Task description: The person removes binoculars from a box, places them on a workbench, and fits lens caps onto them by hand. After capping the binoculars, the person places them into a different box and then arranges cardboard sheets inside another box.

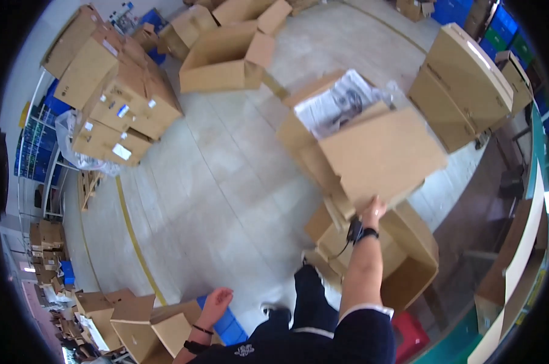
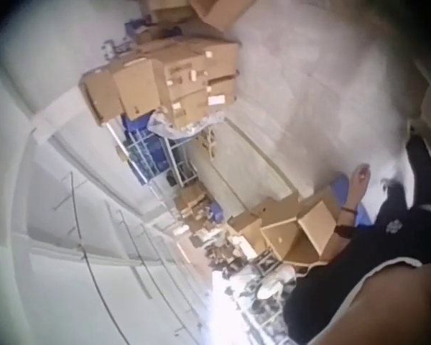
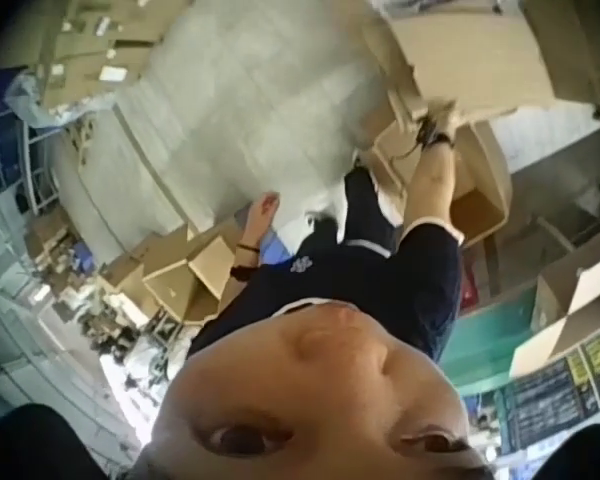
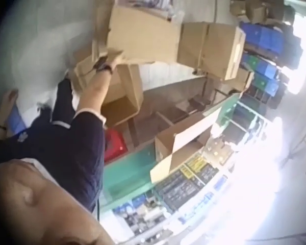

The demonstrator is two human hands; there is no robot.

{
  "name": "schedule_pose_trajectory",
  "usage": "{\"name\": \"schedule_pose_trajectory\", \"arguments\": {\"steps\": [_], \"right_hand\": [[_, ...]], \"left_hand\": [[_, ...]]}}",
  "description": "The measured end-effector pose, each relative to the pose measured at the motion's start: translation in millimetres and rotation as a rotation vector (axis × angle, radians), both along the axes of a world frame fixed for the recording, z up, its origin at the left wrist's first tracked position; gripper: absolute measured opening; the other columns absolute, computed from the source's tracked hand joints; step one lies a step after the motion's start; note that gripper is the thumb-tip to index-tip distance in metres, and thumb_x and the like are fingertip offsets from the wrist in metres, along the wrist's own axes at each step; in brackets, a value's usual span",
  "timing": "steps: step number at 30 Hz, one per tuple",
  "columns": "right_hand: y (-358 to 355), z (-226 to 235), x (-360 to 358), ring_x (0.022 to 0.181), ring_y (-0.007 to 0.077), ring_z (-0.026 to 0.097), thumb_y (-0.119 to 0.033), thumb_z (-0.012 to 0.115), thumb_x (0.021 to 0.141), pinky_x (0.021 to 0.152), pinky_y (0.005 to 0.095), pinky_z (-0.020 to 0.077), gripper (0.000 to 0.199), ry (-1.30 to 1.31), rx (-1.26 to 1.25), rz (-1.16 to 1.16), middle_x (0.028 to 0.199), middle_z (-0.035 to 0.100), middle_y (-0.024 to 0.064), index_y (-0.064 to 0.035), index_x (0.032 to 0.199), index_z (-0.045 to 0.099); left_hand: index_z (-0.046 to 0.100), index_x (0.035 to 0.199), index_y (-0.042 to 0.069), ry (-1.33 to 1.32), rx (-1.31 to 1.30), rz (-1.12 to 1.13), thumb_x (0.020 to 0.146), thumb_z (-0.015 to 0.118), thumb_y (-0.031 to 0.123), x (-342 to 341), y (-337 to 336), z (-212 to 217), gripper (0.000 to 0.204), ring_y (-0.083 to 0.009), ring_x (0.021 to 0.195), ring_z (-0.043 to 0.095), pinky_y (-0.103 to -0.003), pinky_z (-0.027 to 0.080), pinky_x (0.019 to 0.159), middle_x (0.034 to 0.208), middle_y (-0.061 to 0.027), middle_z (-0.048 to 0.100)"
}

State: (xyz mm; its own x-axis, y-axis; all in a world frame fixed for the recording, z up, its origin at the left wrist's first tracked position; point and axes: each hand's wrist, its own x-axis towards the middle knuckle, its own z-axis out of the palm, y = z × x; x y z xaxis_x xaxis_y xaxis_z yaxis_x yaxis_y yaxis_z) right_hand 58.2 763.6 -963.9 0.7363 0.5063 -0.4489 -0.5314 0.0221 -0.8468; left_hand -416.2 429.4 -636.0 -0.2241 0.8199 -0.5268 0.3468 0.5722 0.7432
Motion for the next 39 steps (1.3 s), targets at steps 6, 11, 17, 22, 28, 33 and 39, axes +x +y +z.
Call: {"name": "schedule_pose_trajectory", "arguments": {"steps": [6, 11, 17, 22, 28, 33, 39], "right_hand": [[-19, -5, 5, 0.103, 0.0383, 0.058, -0.019, 0.073, 0.076, 0.091, 0.0502, 0.0469, 0.071, -0.297, -0.649, 0.088, 0.118, 0.057, 0.0215, -0.0011, 0.134, 0.037], [-24, 25, 0, 0.126, 0.0431, 0.039, -0.049, 0.081, 0.064, 0.103, 0.0523, 0.0375, 0.107, -0.325, -1.190, 0.273, 0.144, 0.030, 0.0236, -0.0300, 0.149, 0.018], [-59, 18, 30, 0.126, 0.0327, 0.043, -0.056, 0.081, 0.061, 0.103, 0.0439, 0.0396, 0.121, -0.188, -0.587, 0.235, 0.143, 0.038, 0.0203, -0.0061, 0.148, 0.015], [-48, 4, 44, 0.135, 0.0372, 0.031, -0.061, 0.080, 0.060, 0.109, 0.0490, 0.0286, 0.136, -0.007, -0.791, 0.267, 0.149, 0.025, 0.0252, -0.0132, 0.150, -0.009], [-48, -15, 70, 0.136, 0.0366, 0.030, -0.055, 0.084, 0.059, 0.110, 0.0457, 0.0281, 0.141, -0.014, -0.740, 0.115, 0.150, 0.020, 0.0261, -0.0108, 0.148, -0.016], [-12, -27, 24, 0.130, 0.0352, 0.038, -0.040, 0.090, 0.055, 0.105, 0.0458, 0.0353, 0.143, -0.019, -1.016, 0.369, 0.143, 0.032, 0.0259, -0.0039, 0.147, -0.014], [-40, -71, 62, 0.109, 0.0328, 0.056, -0.029, 0.091, 0.055, 0.090, 0.0434, 0.0492, 0.117, 0.151, -0.518, -0.004, 0.124, 0.050, 0.0253, 0.0058, 0.141, 0.019]], "left_hand": [[0.062, 0.104, 0.006, 0.022, -0.062, -0.225, 0.086, 0.064, 0.012, 38, 76, -15, 0.019, -0.0131, 0.079, 0.062, -0.026, 0.050, 0.070, 0.086, -0.0048, 0.064], [0.062, 0.105, 0.006, 0.034, -0.079, -0.301, 0.089, 0.062, 0.015, 54, 111, -33, 0.018, -0.0119, 0.081, 0.060, -0.027, 0.050, 0.074, 0.088, -0.0044, 0.063], [0.061, 0.109, 0.003, -0.256, -0.096, -0.561, 0.091, 0.062, 0.023, 105, 201, -133, 0.027, -0.0104, 0.088, 0.059, -0.029, 0.049, 0.080, 0.096, -0.0028, 0.064], [0.060, 0.104, 0.010, -0.669, -0.555, -0.002, 0.088, 0.064, 0.028, 168, 310, -215, 0.024, -0.0100, 0.080, 0.057, -0.030, 0.050, 0.068, 0.085, -0.0023, 0.059], [0.012, 0.150, 0.015, -0.489, -0.661, 0.144, 0.064, 0.076, 0.064, 309, 389, -294, 0.117, -0.0417, 0.139, 0.014, -0.063, 0.023, 0.105, 0.154, -0.0181, 0.007], [-0.034, 0.137, -0.001, -0.317, -0.428, 0.197, 0.058, 0.084, 0.055, 306, 434, -400, 0.152, -0.0302, 0.141, 0.016, -0.049, 0.015, 0.115, 0.155, -0.0185, 0.004], [0.012, 0.143, -0.002, -0.457, -0.406, 0.167, 0.066, 0.086, 0.032, 303, 417, -446, 0.112, -0.0267, 0.130, 0.037, -0.045, 0.029, 0.109, 0.144, -0.0126, 0.037]]}}
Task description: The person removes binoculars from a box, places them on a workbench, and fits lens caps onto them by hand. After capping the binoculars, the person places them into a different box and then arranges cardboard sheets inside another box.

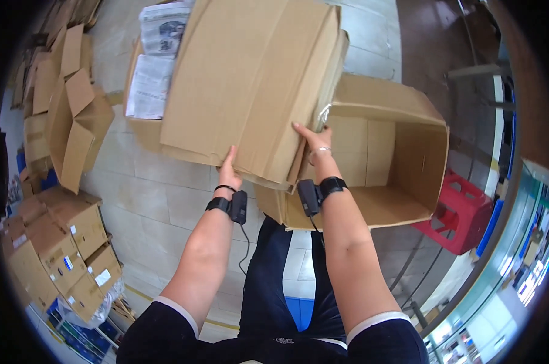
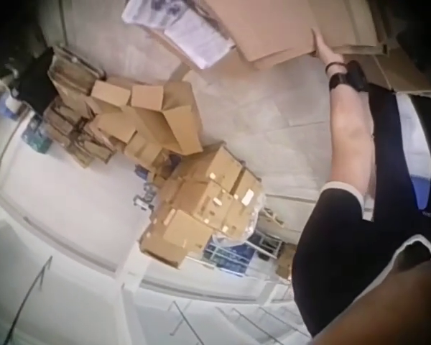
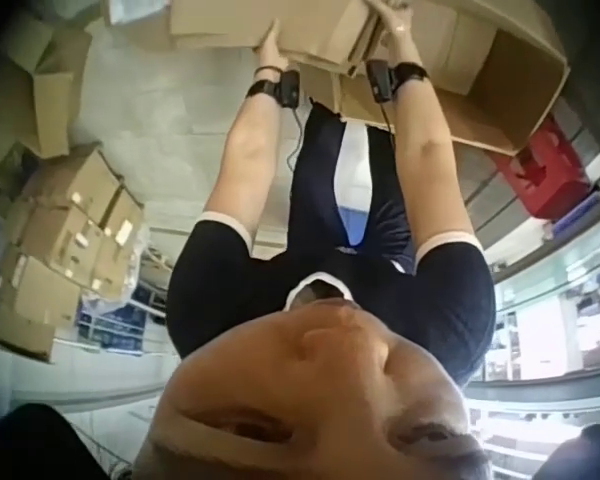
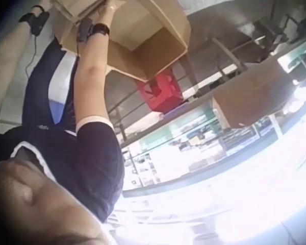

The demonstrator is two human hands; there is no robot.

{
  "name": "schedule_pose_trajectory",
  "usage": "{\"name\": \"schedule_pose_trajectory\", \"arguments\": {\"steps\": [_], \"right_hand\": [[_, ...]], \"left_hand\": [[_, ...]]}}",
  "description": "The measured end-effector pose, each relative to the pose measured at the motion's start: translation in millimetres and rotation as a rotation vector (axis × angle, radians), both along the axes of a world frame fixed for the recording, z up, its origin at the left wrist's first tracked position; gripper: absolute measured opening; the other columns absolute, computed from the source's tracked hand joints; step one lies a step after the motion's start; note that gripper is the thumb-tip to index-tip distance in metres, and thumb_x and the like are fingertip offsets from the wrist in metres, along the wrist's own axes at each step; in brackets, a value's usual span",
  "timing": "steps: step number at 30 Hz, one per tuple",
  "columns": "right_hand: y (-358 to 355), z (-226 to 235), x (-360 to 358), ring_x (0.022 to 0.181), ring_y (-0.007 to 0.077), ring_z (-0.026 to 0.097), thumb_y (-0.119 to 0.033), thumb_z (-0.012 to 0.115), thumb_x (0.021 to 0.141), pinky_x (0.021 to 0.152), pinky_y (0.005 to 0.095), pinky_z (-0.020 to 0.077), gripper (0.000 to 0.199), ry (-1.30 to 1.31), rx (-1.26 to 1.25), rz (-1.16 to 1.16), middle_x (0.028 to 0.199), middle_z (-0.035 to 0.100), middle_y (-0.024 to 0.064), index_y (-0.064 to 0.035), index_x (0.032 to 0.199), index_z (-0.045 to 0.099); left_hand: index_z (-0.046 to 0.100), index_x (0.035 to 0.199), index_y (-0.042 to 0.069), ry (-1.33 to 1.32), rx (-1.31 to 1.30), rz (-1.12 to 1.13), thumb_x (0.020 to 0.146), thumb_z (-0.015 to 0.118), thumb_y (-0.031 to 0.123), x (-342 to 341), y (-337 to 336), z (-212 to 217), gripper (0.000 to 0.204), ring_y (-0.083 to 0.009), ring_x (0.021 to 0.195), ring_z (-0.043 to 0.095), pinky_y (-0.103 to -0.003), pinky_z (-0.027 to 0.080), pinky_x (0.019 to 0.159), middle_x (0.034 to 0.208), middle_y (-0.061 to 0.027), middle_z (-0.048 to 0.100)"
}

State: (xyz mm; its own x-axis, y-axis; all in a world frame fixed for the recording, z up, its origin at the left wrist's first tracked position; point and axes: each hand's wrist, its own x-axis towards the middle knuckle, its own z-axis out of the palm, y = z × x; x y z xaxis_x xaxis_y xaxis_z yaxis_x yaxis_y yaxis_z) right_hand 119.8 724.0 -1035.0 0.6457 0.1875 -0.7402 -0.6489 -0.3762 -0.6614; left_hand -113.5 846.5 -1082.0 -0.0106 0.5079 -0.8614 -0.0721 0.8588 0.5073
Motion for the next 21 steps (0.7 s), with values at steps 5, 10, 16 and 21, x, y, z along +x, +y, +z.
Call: {"name": "schedule_pose_trajectory", "arguments": {"steps": [5, 10, 16, 21], "right_hand": [[-9, 30, -8, 0.088, 0.0260, 0.065, -0.006, 0.083, 0.064, 0.078, 0.0385, 0.0544, 0.057, 0.144, 0.258, -0.143, 0.100, 0.065, 0.0167, 0.0037, 0.112, 0.053], [-59, 88, -47, 0.098, 0.0256, 0.063, 0.003, 0.075, 0.071, 0.088, 0.0388, 0.0516, 0.051, 0.233, 0.556, -0.245, 0.109, 0.064, 0.0136, 0.0015, 0.117, 0.052], [-235, 120, -111, 0.111, 0.0280, 0.057, 0.005, 0.067, 0.075, 0.100, 0.0395, 0.0440, 0.052, 0.297, 0.488, -0.469, 0.117, 0.059, 0.0146, 0.0034, 0.123, 0.049], [-372, 125, -170, 0.113, 0.0314, 0.054, -0.002, 0.064, 0.081, 0.101, 0.0470, 0.0427, 0.052, 0.351, 0.348, -0.742, 0.120, 0.057, 0.0156, 0.0028, 0.129, 0.045]], "left_hand": [[0.052, 0.126, 0.004, -0.368, -0.109, -0.045, 0.084, 0.070, 0.033, -1, -10, 41, 0.055, -0.0244, 0.117, 0.052, -0.043, 0.040, 0.101, 0.128, -0.0075, 0.055], [0.052, 0.126, 0.004, -0.364, -0.016, -0.083, 0.087, 0.066, 0.020, -36, -22, 89, 0.044, -0.0250, 0.114, 0.054, -0.043, 0.042, 0.099, 0.122, -0.0088, 0.058], [0.053, 0.124, 0.000, -0.246, 0.237, -0.525, 0.083, 0.067, 0.002, -40, -114, 163, 0.043, -0.0207, 0.108, 0.057, -0.033, 0.046, 0.093, 0.118, -0.0083, 0.060], [0.056, 0.119, -0.003, -0.291, 0.064, -0.811, 0.077, 0.074, 0.006, 29, -199, 157, 0.046, -0.0197, 0.102, 0.060, -0.032, 0.048, 0.090, 0.112, -0.0096, 0.063]]}}
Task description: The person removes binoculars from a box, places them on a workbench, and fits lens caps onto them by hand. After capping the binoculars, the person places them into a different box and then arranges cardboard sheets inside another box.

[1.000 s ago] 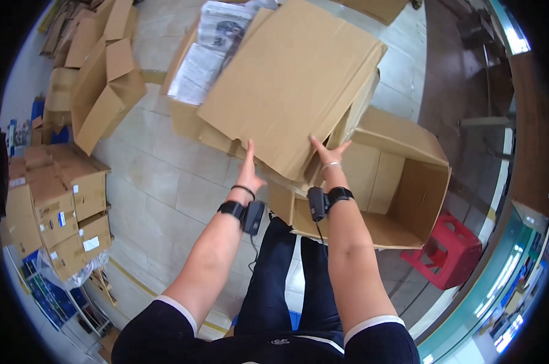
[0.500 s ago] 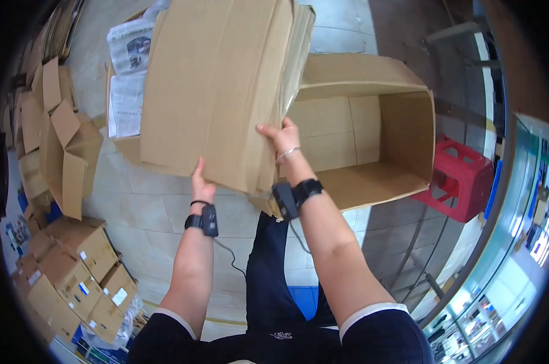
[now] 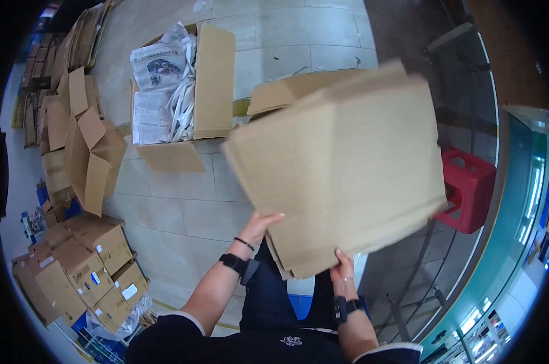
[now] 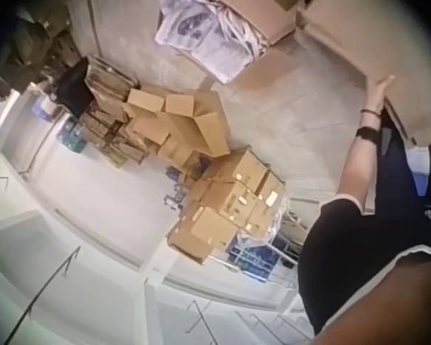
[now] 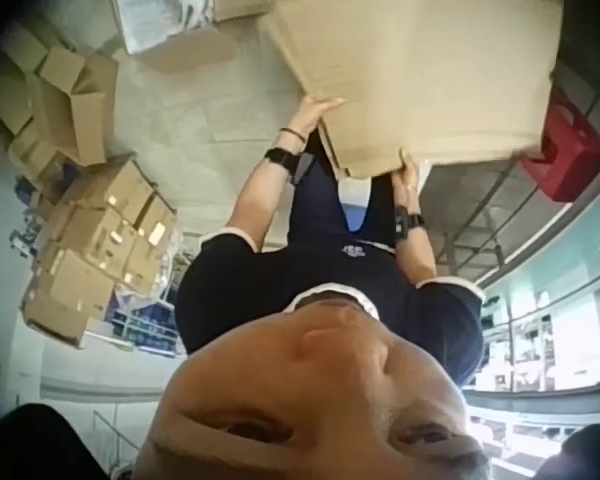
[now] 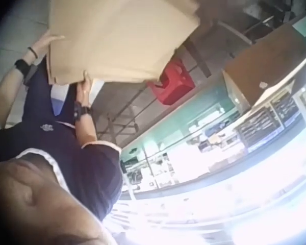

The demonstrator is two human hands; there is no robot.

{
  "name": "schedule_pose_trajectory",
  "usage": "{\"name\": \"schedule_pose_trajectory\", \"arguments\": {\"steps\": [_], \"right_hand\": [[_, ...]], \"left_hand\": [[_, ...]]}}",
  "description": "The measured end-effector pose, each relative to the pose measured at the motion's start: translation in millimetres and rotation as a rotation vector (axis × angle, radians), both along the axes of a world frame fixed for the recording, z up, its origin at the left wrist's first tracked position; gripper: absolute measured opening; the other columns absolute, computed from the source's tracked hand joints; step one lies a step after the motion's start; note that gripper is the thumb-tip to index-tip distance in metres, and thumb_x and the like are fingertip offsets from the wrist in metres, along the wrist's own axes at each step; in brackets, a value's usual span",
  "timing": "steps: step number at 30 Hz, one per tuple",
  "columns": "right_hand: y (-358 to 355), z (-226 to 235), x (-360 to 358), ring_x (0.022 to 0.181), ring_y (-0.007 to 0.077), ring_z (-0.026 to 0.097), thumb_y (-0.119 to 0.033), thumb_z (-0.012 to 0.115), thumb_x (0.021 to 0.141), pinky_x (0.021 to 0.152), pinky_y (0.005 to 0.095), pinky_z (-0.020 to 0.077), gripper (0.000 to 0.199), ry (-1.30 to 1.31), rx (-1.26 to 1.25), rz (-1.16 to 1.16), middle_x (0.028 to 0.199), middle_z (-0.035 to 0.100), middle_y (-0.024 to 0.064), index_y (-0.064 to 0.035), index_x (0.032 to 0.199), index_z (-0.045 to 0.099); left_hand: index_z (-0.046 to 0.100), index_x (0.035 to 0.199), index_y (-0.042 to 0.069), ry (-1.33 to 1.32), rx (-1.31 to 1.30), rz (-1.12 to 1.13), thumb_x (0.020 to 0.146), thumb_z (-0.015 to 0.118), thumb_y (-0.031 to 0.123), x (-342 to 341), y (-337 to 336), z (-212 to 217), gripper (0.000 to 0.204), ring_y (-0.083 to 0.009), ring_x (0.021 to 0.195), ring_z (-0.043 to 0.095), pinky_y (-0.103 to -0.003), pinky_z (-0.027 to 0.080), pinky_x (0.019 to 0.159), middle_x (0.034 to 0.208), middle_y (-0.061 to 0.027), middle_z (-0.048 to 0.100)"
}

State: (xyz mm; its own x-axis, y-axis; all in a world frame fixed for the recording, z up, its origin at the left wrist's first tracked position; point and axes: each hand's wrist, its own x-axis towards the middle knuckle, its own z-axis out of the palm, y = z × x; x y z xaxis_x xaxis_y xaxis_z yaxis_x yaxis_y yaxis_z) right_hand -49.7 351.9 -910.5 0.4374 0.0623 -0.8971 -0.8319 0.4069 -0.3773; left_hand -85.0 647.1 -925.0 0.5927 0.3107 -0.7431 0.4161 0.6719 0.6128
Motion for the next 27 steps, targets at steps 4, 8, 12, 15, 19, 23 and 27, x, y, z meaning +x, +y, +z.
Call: {"name": "schedule_pose_trajectory", "arguments": {"steps": [4, 8, 12, 15, 19, 23, 27], "right_hand": [[-23, 21, -2, 0.113, 0.0327, 0.054, -0.003, 0.065, 0.081, 0.100, 0.0471, 0.0436, 0.052, 0.011, -0.094, -0.084, 0.120, 0.057, 0.0164, 0.0018, 0.129, 0.046], [3, -17, 27, 0.112, 0.0310, 0.055, -0.001, 0.067, 0.079, 0.099, 0.0441, 0.0447, 0.052, 0.024, -0.111, -0.149, 0.117, 0.058, 0.0158, 0.0022, 0.126, 0.047], [66, -66, 63, 0.112, 0.0314, 0.055, 0.005, 0.066, 0.078, 0.101, 0.0440, 0.0430, 0.051, 0.028, -0.134, -0.224, 0.121, 0.057, 0.0143, 0.0008, 0.126, 0.048], [92, -100, 88, 0.110, 0.0312, 0.055, 0.008, 0.064, 0.080, 0.097, 0.0449, 0.0460, 0.050, 0.030, -0.247, -0.286, 0.120, 0.057, 0.0133, -0.0018, 0.125, 0.047], [121, -174, 114, 0.106, 0.0271, 0.058, 0.005, 0.066, 0.080, 0.094, 0.0432, 0.0479, 0.045, 0.180, -0.154, -0.169, 0.111, 0.061, 0.0104, -0.0041, 0.122, 0.052], [103, -277, 143, 0.107, 0.0284, 0.058, -0.008, 0.061, 0.088, 0.093, 0.0416, 0.0464, 0.038, 0.241, -0.376, 0.132, 0.111, 0.063, 0.0135, -0.0050, 0.125, 0.053], [74, -306, 169, 0.079, 0.0320, 0.064, -0.055, 0.047, 0.090, 0.070, 0.0445, 0.0498, 0.064, 0.422, -0.456, 1.064, 0.114, 0.063, 0.0204, -0.0070, 0.132, 0.049]], "left_hand": [[0.058, 0.116, -0.004, 0.064, -0.219, -0.080, 0.074, 0.075, 0.004, 28, -27, -30, 0.046, -0.0216, 0.099, 0.062, -0.034, 0.049, 0.088, 0.108, -0.0110, 0.065], [0.058, 0.113, -0.007, 0.220, -0.372, -0.040, 0.072, 0.074, 0.000, 54, -9, -74, 0.044, -0.0268, 0.093, 0.065, -0.040, 0.053, 0.082, 0.103, -0.0149, 0.066], [0.057, 0.109, -0.011, 0.261, -0.231, -0.102, 0.069, 0.075, -0.001, 88, 47, -141, 0.045, -0.0298, 0.090, 0.066, -0.045, 0.054, 0.080, 0.100, -0.0193, 0.065], [0.051, 0.119, -0.009, 0.278, -0.198, -0.181, 0.071, 0.075, 0.002, 124, 57, -159, 0.054, -0.0300, 0.093, 0.065, -0.041, 0.054, 0.081, 0.105, -0.0180, 0.064], [0.041, 0.131, -0.004, 0.476, 0.618, -0.348, 0.073, 0.076, 0.013, 137, 57, -174, 0.070, -0.0347, 0.114, 0.052, -0.042, 0.044, 0.097, 0.122, -0.0205, 0.053], [0.042, 0.132, 0.003, 0.392, 0.956, -0.496, 0.073, 0.075, 0.019, 155, -12, -188, 0.070, -0.0365, 0.119, 0.044, -0.042, 0.038, 0.101, 0.126, -0.0220, 0.047], [0.054, 0.118, 0.006, -0.002, 0.726, -0.370, 0.082, 0.066, 0.007, 120, -33, -146, 0.038, -0.0202, 0.101, 0.053, -0.028, 0.050, 0.079, 0.109, -0.0110, 0.052]]}}
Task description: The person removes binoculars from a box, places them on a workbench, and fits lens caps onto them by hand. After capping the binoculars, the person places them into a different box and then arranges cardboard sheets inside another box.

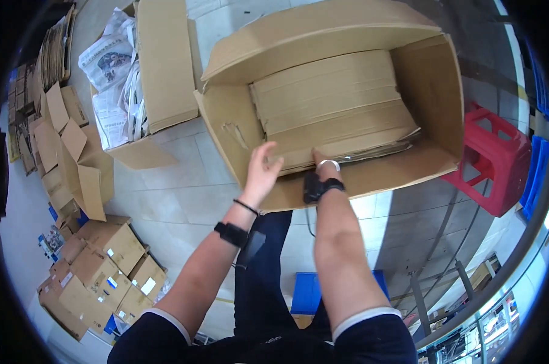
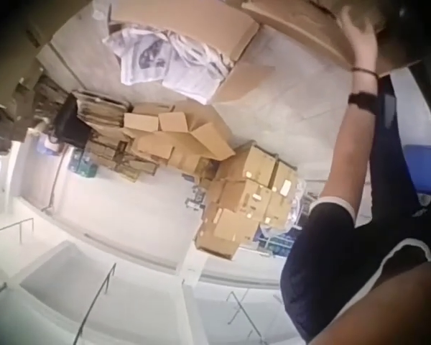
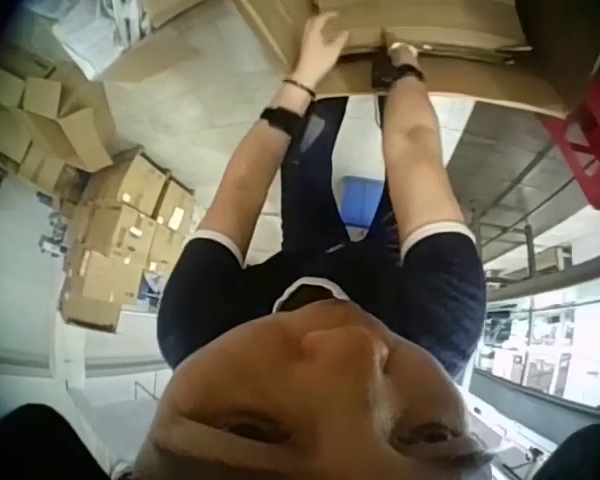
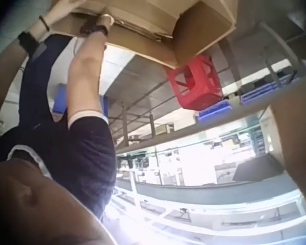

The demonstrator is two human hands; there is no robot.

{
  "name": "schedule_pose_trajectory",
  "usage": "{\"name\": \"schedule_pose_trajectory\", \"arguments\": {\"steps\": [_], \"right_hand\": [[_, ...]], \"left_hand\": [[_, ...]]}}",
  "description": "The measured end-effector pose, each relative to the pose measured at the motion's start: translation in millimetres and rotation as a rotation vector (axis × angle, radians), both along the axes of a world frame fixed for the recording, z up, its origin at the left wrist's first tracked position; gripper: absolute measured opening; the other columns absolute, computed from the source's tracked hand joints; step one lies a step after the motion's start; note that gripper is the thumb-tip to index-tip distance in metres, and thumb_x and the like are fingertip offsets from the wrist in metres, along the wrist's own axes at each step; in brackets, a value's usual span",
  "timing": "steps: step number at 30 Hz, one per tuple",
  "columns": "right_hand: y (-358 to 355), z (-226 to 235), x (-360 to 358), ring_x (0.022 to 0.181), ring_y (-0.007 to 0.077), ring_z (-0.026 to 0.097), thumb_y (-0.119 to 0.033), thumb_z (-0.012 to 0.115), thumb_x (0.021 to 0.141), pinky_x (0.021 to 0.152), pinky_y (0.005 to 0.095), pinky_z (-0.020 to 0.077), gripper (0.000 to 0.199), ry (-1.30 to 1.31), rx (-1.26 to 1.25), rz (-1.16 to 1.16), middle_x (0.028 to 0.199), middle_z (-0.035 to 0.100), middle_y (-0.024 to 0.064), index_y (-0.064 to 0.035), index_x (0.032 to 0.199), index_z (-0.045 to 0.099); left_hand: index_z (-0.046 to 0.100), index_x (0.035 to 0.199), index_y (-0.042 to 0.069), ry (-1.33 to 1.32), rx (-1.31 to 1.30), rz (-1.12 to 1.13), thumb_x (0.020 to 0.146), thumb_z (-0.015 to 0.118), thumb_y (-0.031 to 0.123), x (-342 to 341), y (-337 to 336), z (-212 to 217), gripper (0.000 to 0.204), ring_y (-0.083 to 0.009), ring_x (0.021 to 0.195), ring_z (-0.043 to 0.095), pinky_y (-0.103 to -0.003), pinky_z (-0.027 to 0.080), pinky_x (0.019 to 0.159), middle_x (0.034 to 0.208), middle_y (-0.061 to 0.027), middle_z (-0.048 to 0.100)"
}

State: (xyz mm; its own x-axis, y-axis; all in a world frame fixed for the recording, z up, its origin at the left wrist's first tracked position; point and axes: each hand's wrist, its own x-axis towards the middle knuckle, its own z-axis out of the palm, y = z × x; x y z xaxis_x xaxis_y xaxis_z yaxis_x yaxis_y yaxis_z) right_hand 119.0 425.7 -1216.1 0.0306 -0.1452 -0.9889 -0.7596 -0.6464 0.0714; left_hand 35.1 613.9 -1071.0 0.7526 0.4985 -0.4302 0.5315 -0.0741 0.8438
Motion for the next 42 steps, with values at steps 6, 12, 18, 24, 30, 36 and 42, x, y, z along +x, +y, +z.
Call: {"name": "schedule_pose_trajectory", "arguments": {"steps": [6, 12, 18, 24, 30, 36, 42], "right_hand": [[70, 43, -20, 0.103, 0.0363, 0.062, -0.038, 0.062, 0.083, 0.091, 0.0398, 0.0493, 0.037, -0.307, 0.117, 1.120, 0.108, 0.064, 0.0237, -0.0061, 0.099, 0.071], [117, 1, -35, 0.121, 0.0334, 0.051, -0.033, 0.052, 0.090, 0.099, 0.0409, 0.0429, 0.040, 0.010, 0.418, 1.769, 0.128, 0.054, 0.0214, -0.0043, 0.117, 0.062], [29, -106, 2, 0.117, 0.0346, 0.054, -0.022, 0.056, 0.087, 0.096, 0.0413, 0.0454, 0.037, -0.461, 0.094, 1.521, 0.124, 0.058, 0.0179, -0.0054, 0.120, 0.061], [96, -42, -23, 0.120, 0.0352, 0.051, -0.034, 0.034, 0.098, 0.100, 0.0437, 0.0417, 0.044, 0.074, 0.545, 1.941, 0.130, 0.055, 0.0176, -0.0087, 0.125, 0.058], [99, -67, -67, 0.132, 0.0342, 0.039, -0.050, 0.042, 0.094, 0.108, 0.0442, 0.0332, 0.059, 0.149, 0.315, 1.921, 0.143, 0.042, 0.0154, -0.0129, 0.139, 0.044], [74, -134, -33, 0.133, 0.0344, 0.038, -0.035, 0.050, 0.092, 0.109, 0.0437, 0.0321, 0.059, -0.434, 0.260, 1.711, 0.140, 0.045, 0.0175, -0.0150, 0.145, 0.033], [165, 16, -131, 0.118, 0.0354, 0.053, -0.010, 0.065, 0.081, 0.102, 0.0388, 0.0396, 0.089, -0.182, 0.935, 0.430, 0.119, 0.058, 0.0284, -0.0083, 0.150, 0.009]], "left_hand": [[0.059, 0.107, 0.001, 0.120, -0.033, 0.071, 0.087, 0.058, -0.001, -125, 30, 70, 0.020, -0.0103, 0.079, 0.055, -0.022, 0.047, 0.068, 0.096, -0.0056, 0.057], [0.059, 0.107, -0.001, 0.217, -0.053, 0.203, 0.089, 0.056, -0.003, -191, 29, 77, 0.018, -0.0087, 0.077, 0.055, -0.021, 0.045, 0.068, 0.092, -0.0052, 0.061], [0.059, 0.108, -0.002, 0.132, -0.190, 0.376, 0.091, 0.055, -0.002, -181, 8, 47, 0.018, -0.0098, 0.090, 0.059, -0.022, 0.047, 0.081, 0.097, -0.0051, 0.062], [0.059, 0.108, -0.002, 0.116, -0.258, 0.580, 0.091, 0.056, -0.002, -222, 6, 63, 0.018, -0.0090, 0.088, 0.059, -0.021, 0.047, 0.079, 0.094, -0.0042, 0.063], [0.061, 0.107, 0.000, 0.119, -0.295, 0.643, 0.091, 0.056, -0.001, -259, 1, 75, 0.017, -0.0087, 0.087, 0.059, -0.022, 0.047, 0.079, 0.094, -0.0035, 0.063], [0.062, 0.105, 0.000, 0.053, -0.364, 0.803, 0.090, 0.059, 0.002, -256, -3, 54, 0.015, -0.0092, 0.085, 0.059, -0.022, 0.047, 0.077, 0.092, -0.0035, 0.064], [0.062, 0.105, 0.001, 0.018, -0.439, 0.789, 0.090, 0.059, 0.003, -278, -21, 101, 0.016, -0.0088, 0.083, 0.058, -0.022, 0.047, 0.076, 0.091, -0.0033, 0.064]]}}
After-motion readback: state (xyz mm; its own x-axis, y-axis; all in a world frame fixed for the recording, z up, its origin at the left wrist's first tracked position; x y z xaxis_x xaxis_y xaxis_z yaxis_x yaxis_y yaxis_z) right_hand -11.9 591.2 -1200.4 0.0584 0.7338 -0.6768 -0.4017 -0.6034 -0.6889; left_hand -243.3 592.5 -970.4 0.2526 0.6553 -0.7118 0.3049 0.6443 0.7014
